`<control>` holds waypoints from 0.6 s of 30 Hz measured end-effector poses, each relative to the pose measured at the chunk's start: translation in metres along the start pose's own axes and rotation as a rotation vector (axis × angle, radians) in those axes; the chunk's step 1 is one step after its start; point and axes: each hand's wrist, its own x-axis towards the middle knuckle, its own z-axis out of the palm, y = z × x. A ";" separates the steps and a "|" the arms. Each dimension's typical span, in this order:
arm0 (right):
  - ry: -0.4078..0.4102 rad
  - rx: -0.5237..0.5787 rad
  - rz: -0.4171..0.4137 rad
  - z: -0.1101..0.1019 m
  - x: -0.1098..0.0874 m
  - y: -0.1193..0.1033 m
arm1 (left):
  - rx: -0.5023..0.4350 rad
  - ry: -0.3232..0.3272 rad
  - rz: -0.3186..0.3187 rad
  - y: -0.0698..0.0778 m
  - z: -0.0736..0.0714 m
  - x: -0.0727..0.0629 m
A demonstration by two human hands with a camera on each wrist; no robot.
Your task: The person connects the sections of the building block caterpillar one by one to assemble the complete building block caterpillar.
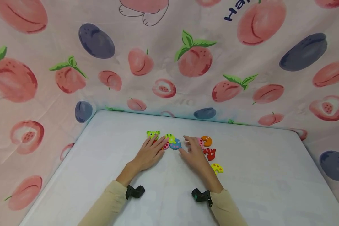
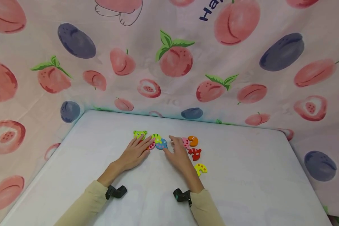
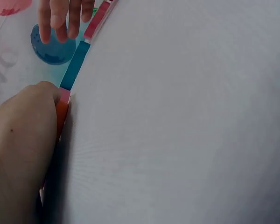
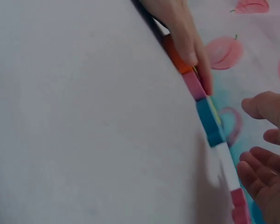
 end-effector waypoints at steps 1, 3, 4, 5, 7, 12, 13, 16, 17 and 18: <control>0.001 -0.009 -0.012 -0.003 -0.001 0.000 | -0.006 0.009 0.001 0.000 0.000 0.000; 0.002 -0.030 -0.041 -0.010 -0.001 0.002 | -0.015 0.022 0.004 -0.001 0.002 -0.001; -0.001 -0.041 -0.053 -0.013 -0.002 0.003 | -0.019 0.027 0.004 -0.001 0.002 -0.001; -0.002 -0.056 -0.065 -0.016 -0.002 0.004 | -0.019 0.030 0.005 -0.001 0.003 -0.001; -0.003 -0.088 -0.092 -0.022 -0.001 0.008 | -0.022 0.043 0.005 0.000 0.003 -0.001; 0.005 -0.125 -0.142 -0.039 0.001 0.018 | -0.017 0.086 0.008 0.000 0.007 0.000; 0.006 -0.131 -0.148 -0.042 0.001 0.021 | -0.016 0.090 0.006 0.000 0.007 0.000; -0.002 -0.158 -0.159 -0.052 0.002 0.029 | -0.014 0.095 -0.008 0.001 0.009 0.001; -0.006 -0.165 -0.162 -0.055 0.003 0.032 | -0.012 0.094 -0.014 0.001 0.009 0.001; -0.011 -0.172 -0.170 -0.058 0.003 0.035 | -0.010 0.091 -0.022 0.001 0.009 0.001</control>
